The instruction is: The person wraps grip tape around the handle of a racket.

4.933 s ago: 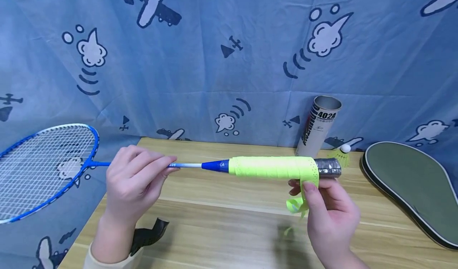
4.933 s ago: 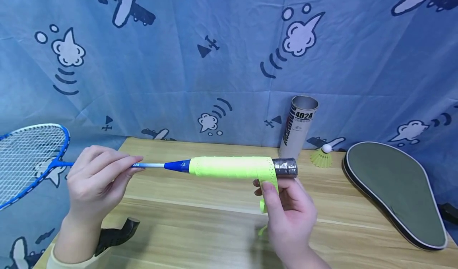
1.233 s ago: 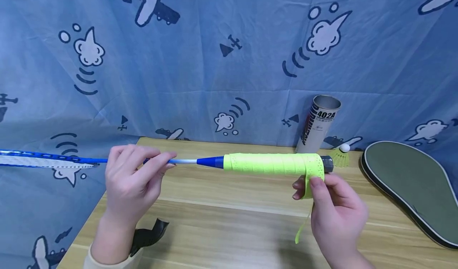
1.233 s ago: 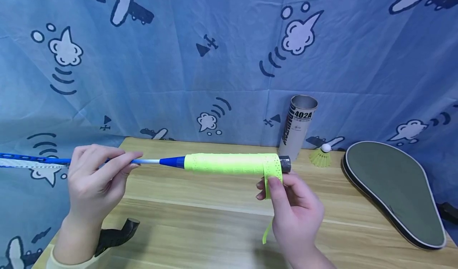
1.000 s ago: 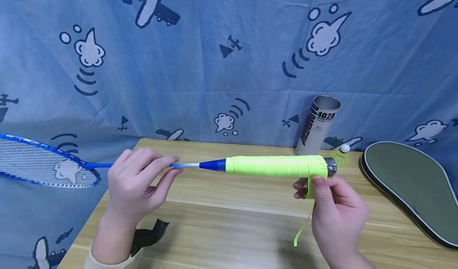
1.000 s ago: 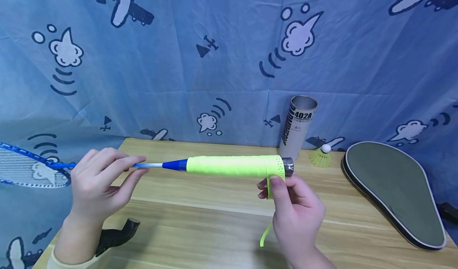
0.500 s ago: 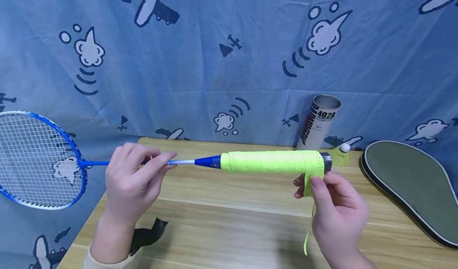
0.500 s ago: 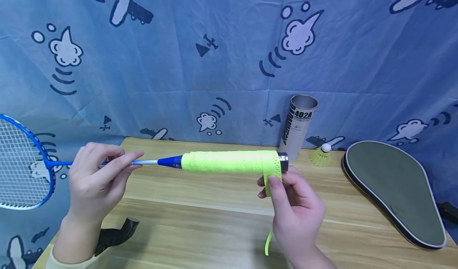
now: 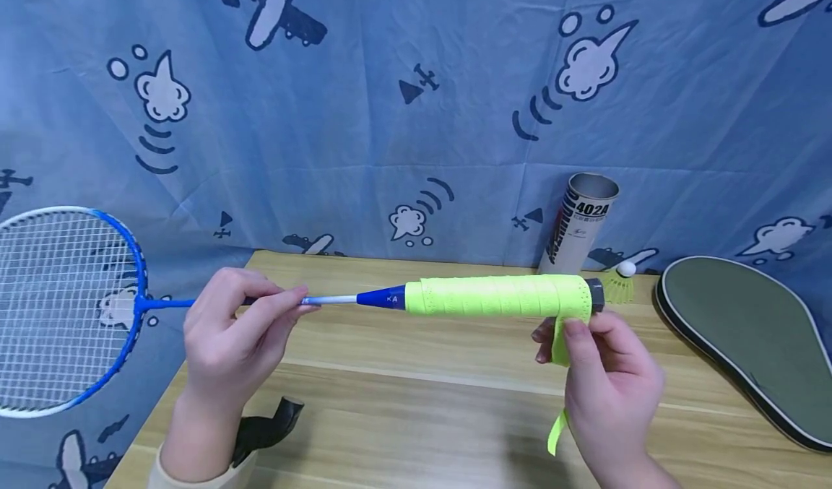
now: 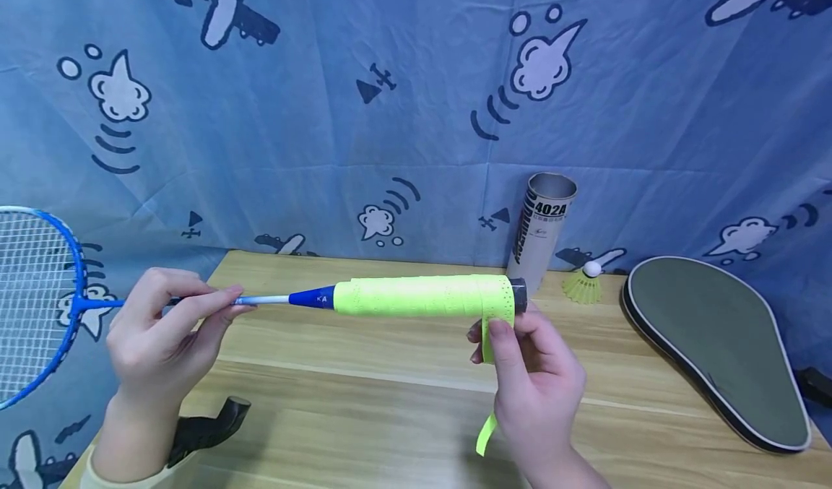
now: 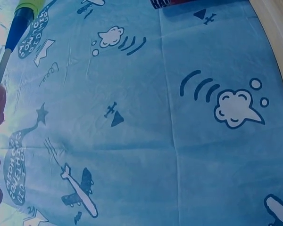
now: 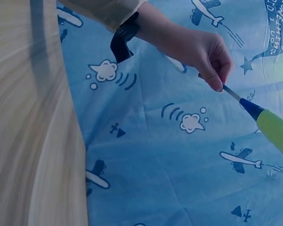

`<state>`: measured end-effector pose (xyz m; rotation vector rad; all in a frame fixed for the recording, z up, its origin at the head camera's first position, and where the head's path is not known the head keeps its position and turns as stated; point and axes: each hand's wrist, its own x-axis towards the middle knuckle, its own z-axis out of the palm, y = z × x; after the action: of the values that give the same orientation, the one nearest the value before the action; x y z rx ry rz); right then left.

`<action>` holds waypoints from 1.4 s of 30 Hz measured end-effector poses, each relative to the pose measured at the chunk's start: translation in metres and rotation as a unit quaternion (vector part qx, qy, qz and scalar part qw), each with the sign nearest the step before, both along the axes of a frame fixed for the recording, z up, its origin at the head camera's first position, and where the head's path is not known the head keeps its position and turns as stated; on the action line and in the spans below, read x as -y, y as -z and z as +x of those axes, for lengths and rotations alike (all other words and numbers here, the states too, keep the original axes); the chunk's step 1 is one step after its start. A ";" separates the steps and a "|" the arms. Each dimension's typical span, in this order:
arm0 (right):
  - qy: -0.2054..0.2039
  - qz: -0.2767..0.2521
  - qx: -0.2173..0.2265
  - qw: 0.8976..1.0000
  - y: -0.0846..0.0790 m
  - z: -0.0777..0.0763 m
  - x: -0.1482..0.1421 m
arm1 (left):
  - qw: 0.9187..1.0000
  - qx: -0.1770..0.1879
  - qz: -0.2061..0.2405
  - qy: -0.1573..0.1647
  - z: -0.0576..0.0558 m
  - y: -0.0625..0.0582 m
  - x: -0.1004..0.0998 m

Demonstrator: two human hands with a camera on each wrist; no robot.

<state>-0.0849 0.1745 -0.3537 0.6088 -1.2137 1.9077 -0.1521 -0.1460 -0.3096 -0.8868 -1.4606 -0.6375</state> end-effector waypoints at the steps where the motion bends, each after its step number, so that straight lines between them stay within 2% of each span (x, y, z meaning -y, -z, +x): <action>1: -0.004 0.001 -0.002 1.000 0.000 0.000 0.000 | 1.000 -0.002 -0.003 -0.003 0.000 0.000 0.000; 4: -0.016 0.001 -0.011 1.000 -0.001 0.000 0.000 | 1.000 -0.009 -0.004 -0.013 -0.002 0.000 -0.001; 8: -0.012 0.001 -0.006 1.000 -0.003 0.000 0.000 | 0.999 -0.018 0.007 -0.029 -0.003 0.002 -0.002; 16: 0.055 0.033 0.042 0.997 -0.005 0.004 0.000 | 0.998 0.026 0.011 -0.063 0.000 0.003 -0.002; 19: 0.043 0.025 0.035 0.998 -0.005 0.003 0.000 | 0.998 0.026 0.008 -0.054 0.000 0.003 -0.003; 23: 0.002 0.007 0.006 1.000 -0.004 0.001 0.000 | 1.000 0.019 0.009 -0.019 -0.001 0.002 -0.004; 27: 0.007 0.015 0.002 1.000 -0.004 0.002 0.000 | 1.000 0.011 0.008 0.012 -0.002 0.000 -0.003; 31: 0.010 0.016 0.004 1.000 -0.004 0.001 -0.001 | 1.000 0.002 -0.001 0.025 -0.002 -0.001 -0.001; 36: 0.007 0.009 0.000 1.000 -0.004 0.000 0.000 | 1.000 -0.006 -0.001 0.025 -0.003 -0.002 0.000; 42: 0.001 -0.010 -0.021 1.000 -0.005 -0.001 0.002 | 1.000 -0.003 0.009 -0.004 -0.002 -0.001 0.000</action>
<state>-0.0862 0.1726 -0.3484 0.6352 -1.1661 1.8943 -0.1545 -0.1459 -0.3085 -0.8676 -1.4493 -0.6404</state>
